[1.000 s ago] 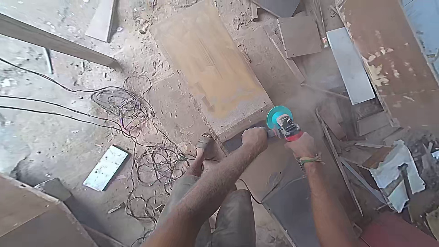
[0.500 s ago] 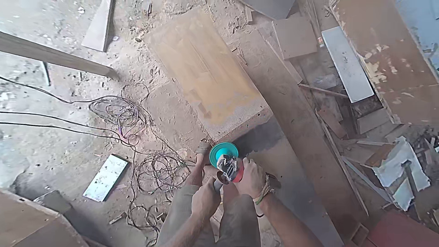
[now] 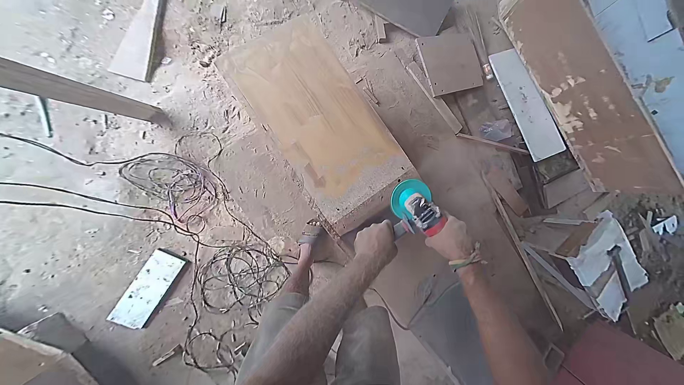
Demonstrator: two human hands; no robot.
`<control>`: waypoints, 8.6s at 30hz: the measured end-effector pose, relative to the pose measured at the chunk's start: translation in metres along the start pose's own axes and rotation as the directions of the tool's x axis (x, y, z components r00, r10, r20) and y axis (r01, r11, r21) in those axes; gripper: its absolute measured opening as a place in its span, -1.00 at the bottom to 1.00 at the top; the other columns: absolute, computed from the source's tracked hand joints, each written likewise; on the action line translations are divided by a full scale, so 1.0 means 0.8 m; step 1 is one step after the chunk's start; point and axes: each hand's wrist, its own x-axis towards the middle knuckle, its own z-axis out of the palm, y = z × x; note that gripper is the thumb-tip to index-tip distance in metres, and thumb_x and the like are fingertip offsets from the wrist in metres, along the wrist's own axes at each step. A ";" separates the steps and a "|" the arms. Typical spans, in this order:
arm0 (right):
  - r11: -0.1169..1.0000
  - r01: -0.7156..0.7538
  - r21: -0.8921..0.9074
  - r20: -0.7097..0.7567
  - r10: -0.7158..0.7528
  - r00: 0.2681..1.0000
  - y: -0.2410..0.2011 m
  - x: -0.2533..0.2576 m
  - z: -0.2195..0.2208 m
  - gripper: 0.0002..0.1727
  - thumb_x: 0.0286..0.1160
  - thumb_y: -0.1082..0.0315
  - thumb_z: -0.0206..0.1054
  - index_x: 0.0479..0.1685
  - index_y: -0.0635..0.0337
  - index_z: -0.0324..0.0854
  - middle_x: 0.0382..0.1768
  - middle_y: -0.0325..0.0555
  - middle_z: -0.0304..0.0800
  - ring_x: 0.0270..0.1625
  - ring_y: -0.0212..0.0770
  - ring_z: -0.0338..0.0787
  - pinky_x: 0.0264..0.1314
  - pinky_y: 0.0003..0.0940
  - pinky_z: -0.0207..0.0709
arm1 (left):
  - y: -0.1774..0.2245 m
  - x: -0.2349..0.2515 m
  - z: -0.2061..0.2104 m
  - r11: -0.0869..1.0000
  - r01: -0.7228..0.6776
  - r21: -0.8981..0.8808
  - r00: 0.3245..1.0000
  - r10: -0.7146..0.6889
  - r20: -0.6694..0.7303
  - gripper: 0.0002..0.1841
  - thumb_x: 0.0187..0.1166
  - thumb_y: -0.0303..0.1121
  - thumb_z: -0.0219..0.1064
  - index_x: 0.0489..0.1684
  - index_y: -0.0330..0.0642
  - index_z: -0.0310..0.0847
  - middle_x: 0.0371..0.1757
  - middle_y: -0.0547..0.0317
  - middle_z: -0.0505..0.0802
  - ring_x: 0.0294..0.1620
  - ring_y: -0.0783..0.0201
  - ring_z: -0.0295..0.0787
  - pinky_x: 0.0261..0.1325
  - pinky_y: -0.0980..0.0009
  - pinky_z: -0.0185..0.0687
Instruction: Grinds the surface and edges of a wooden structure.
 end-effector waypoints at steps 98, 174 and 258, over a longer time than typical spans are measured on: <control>0.997 0.064 -0.043 0.078 -0.060 0.995 -0.137 0.046 -0.127 -0.37 0.04 0.24 0.70 0.14 0.41 0.66 0.14 0.26 0.80 0.26 0.17 0.81 0.26 0.25 0.65 | -0.030 0.055 -0.154 0.994 -0.108 -0.018 0.994 0.108 -0.014 -0.66 0.40 -0.24 0.44 0.02 -0.28 0.67 -0.05 -0.16 0.86 -0.07 -0.12 0.87 -0.02 -0.24 0.74; 0.988 0.083 -0.129 0.096 -0.070 0.993 -0.136 0.053 -0.157 -0.33 0.06 0.19 0.68 0.18 0.43 0.63 0.17 0.31 0.77 0.27 0.22 0.81 0.24 0.28 0.66 | -0.007 0.060 -0.151 0.994 -0.063 -0.090 0.998 0.063 -0.005 -0.72 0.38 -0.25 0.45 -0.08 -0.23 0.71 -0.17 -0.09 0.87 -0.19 -0.03 0.89 -0.11 -0.15 0.78; 0.997 0.002 -0.077 0.075 0.004 0.997 -0.116 -0.007 -0.050 -0.16 -0.18 0.16 0.74 0.31 0.29 0.61 0.19 0.22 0.80 0.28 0.20 0.82 0.26 0.28 0.69 | -0.063 -0.009 -0.089 0.999 -0.008 -0.039 1.000 0.009 0.015 -0.65 0.44 -0.17 0.37 0.10 -0.13 0.71 0.08 -0.12 0.88 0.14 -0.16 0.86 0.02 -0.27 0.73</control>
